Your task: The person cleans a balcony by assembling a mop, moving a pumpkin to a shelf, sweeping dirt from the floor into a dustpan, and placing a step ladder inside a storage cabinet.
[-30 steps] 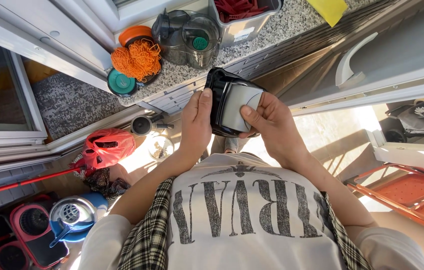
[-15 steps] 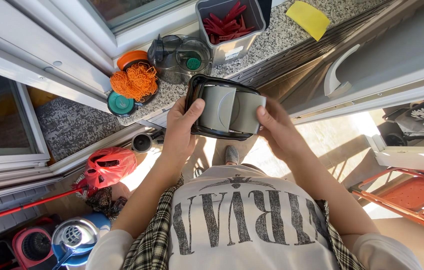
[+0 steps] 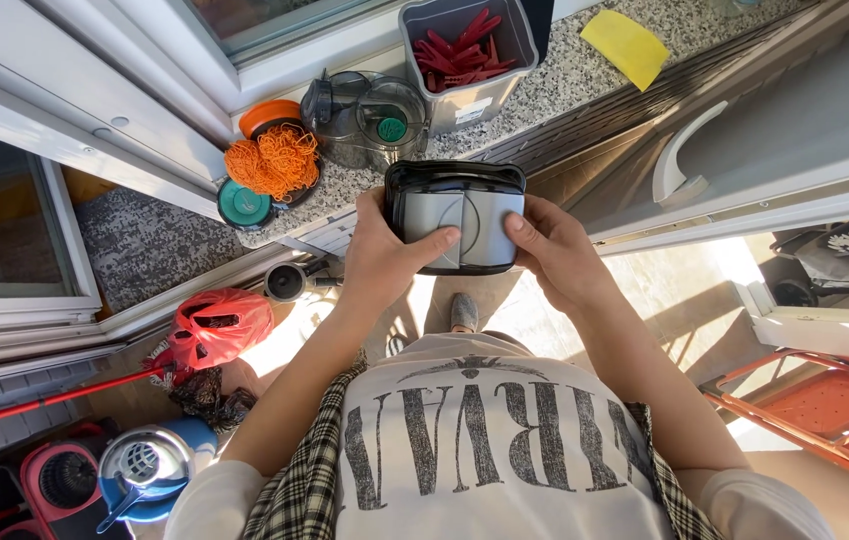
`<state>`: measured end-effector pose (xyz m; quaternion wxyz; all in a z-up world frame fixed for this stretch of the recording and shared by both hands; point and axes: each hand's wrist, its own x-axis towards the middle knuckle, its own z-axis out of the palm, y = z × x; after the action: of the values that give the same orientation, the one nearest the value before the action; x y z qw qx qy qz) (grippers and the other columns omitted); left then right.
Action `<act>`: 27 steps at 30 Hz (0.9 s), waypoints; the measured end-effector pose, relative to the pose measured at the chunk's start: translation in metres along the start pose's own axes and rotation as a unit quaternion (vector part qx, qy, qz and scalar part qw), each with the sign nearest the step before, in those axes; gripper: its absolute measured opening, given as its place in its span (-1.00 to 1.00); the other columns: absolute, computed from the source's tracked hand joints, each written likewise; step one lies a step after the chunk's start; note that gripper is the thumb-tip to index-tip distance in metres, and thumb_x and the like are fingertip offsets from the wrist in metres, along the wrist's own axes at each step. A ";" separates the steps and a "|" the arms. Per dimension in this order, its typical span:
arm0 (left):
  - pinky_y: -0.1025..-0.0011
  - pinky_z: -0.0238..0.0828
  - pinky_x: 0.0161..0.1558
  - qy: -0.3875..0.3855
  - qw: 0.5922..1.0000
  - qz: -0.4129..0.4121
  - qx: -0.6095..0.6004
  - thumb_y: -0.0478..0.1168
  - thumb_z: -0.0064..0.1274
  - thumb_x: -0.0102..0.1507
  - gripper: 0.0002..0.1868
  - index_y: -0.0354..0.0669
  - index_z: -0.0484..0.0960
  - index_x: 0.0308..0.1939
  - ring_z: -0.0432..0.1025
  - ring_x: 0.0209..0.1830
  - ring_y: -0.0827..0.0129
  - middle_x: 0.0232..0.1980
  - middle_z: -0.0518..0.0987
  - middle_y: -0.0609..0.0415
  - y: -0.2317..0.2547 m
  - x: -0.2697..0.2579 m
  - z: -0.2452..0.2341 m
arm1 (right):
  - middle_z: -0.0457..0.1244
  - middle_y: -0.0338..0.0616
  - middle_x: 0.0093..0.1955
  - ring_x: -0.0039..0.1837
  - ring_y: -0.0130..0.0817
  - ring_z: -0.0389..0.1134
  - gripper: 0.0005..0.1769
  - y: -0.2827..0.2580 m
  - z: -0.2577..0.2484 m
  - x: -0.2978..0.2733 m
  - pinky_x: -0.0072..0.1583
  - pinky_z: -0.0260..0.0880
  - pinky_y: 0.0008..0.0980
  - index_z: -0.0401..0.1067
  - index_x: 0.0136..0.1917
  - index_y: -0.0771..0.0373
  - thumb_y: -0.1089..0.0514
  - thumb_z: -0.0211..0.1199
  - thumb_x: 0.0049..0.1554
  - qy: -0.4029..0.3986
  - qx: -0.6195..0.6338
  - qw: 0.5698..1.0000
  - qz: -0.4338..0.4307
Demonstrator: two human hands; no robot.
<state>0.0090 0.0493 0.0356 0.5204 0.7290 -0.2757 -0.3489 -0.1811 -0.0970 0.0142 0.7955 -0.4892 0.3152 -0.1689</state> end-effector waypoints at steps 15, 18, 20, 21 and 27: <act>0.31 0.54 0.13 -0.066 0.956 -0.047 -0.283 -0.27 0.46 -0.02 -0.06 -0.47 0.19 0.27 0.51 0.12 0.16 0.11 0.50 -0.20 -0.017 0.010 0.022 | 0.36 0.08 0.23 0.23 -0.12 0.42 -0.10 0.050 -0.048 0.036 0.31 0.44 -0.15 0.28 0.42 0.44 0.07 0.60 -0.07 -0.130 0.268 0.955 0.012; 0.31 0.56 0.12 -0.045 0.953 -0.053 -0.295 -0.23 0.47 -0.03 -0.05 -0.47 0.19 0.27 0.53 0.11 0.13 0.10 0.51 -0.23 -0.018 0.018 0.028 | 0.32 0.13 0.27 0.27 -0.09 0.39 -0.05 0.028 -0.039 0.038 0.33 0.42 -0.14 0.24 0.45 0.48 0.05 0.58 -0.06 -0.099 0.252 0.962 0.029; 0.30 0.57 0.09 -0.029 0.959 -0.040 -0.277 -0.14 0.46 -0.03 -0.07 -0.45 0.23 0.25 0.54 0.08 0.12 0.08 0.53 -0.23 -0.004 0.031 0.029 | 0.31 0.14 0.27 0.29 -0.10 0.38 -0.04 -0.008 -0.026 0.044 0.34 0.42 -0.15 0.21 0.46 0.48 0.05 0.55 -0.05 -0.057 0.202 0.978 0.016; 0.30 0.59 0.06 -0.015 0.965 -0.033 -0.259 -0.05 0.44 -0.03 -0.08 -0.42 0.28 0.23 0.56 0.06 0.10 0.07 0.55 -0.24 0.002 0.037 0.030 | 0.29 0.14 0.28 0.31 -0.10 0.37 -0.04 -0.025 -0.019 0.046 0.35 0.42 -0.15 0.19 0.48 0.48 0.04 0.52 -0.05 -0.010 0.154 0.988 0.005; 0.05 0.52 -0.02 0.067 0.981 0.114 0.143 0.63 -0.23 0.12 -0.01 -0.27 0.65 -0.07 0.47 0.09 0.03 -0.13 0.66 -0.15 0.025 0.151 0.032 | 0.36 0.01 0.20 0.24 -0.28 0.39 -0.46 -0.095 -0.036 0.148 0.28 0.41 -0.32 0.37 0.31 0.46 0.06 0.30 0.19 0.113 -0.013 0.973 -0.202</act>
<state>0.0739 -0.0918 0.0194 0.4644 0.7813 -0.3685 -0.1950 -0.0911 -0.2506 0.0366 0.6973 -0.5311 0.3001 -0.3764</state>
